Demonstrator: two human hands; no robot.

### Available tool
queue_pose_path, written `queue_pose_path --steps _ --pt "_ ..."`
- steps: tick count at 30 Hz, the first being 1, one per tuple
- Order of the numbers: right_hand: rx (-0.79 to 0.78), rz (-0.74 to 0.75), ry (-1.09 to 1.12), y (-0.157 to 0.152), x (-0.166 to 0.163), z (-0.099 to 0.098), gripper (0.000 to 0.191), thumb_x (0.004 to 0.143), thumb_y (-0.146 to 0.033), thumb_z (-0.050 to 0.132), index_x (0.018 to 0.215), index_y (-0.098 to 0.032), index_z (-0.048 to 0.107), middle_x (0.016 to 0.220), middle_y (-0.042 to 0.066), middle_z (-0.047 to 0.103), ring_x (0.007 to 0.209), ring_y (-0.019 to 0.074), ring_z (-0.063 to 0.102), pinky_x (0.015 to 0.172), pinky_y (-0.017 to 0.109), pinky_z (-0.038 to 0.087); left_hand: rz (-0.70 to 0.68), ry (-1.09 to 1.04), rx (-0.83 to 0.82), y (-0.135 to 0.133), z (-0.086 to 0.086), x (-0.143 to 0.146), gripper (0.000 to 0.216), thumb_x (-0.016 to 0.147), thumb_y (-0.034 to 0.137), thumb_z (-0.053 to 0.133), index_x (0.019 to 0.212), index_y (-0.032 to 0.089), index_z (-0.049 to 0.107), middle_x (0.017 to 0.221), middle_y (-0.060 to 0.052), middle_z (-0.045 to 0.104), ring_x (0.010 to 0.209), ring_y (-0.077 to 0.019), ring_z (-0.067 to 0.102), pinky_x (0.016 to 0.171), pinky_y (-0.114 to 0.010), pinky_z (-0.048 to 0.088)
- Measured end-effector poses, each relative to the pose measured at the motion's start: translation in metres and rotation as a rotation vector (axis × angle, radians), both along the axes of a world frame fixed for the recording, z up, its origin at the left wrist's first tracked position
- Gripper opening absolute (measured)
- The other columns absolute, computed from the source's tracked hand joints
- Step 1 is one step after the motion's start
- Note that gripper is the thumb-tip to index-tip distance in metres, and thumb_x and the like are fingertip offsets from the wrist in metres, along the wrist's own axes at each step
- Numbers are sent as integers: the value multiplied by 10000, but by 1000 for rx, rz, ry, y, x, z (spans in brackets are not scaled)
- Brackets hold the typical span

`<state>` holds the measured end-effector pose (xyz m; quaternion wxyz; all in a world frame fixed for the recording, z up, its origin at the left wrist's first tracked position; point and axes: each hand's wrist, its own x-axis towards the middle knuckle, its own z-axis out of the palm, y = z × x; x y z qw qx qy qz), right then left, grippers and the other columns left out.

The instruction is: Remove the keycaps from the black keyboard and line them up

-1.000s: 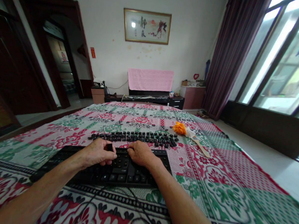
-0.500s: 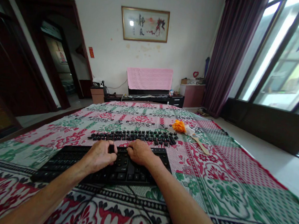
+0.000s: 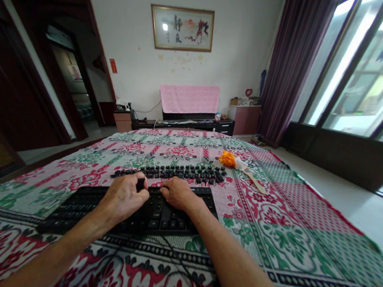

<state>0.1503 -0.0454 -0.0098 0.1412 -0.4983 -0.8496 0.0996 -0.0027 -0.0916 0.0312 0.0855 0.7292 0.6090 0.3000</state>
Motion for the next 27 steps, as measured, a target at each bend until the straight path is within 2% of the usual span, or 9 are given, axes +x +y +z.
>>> queue_pose_path --steps 3,5,8,11,14,21,24,27 --pt "38 34 60 0 2 -1 283 807 -259 397 820 -173 666 810 54 657 770 148 574 717 226 376 16 -221 -193 8 3 -8 124 576 158 491 686 186 540 443 31 530 418 -133 544 438 -200 371" --pt "61 62 138 -1 4 2 257 767 -216 437 881 -184 665 860 48 652 812 151 568 736 229 382 38 -366 -295 15 2 -12 122 567 164 494 687 180 511 440 32 533 413 -139 560 402 -192 387" --pt "26 130 302 -6 4 10 318 693 -179 513 983 -201 639 967 29 634 881 144 552 774 222 388 36 -520 -356 20 -1 -15 124 557 164 502 679 171 484 462 25 549 428 -143 575 382 -192 410" --pt "-90 220 391 -12 1 19 303 680 -237 558 968 -204 646 950 7 639 855 132 556 761 214 396 6 -601 -354 19 -2 -14 137 559 170 522 691 167 485 450 31 540 440 -141 578 379 -188 417" --pt "-165 278 429 -16 -2 24 247 721 -274 524 906 -190 667 879 -8 647 788 116 557 712 203 395 -28 -634 -358 18 0 -14 135 569 184 541 694 159 497 448 23 548 455 -140 581 385 -181 417" --pt "-257 256 493 -15 -6 19 258 745 -325 498 806 -132 659 710 -17 603 620 81 487 558 179 345 -122 -668 -307 20 -4 -16 159 604 250 583 704 158 501 513 10 591 452 -117 564 417 -185 419" --pt "-308 193 521 -14 -8 18 201 710 -259 514 793 -132 646 645 -33 568 552 62 437 505 170 314 -187 -640 -271 22 -7 -16 179 625 291 588 724 162 514 531 11 605 470 -118 570 448 -193 430" --pt "-346 48 540 -15 -12 21 220 668 -196 520 837 -124 641 607 -34 547 509 57 407 461 166 290 -203 -587 -181 23 -9 -14 186 638 315 588 738 168 535 546 8 619 523 -134 592 495 -206 448"
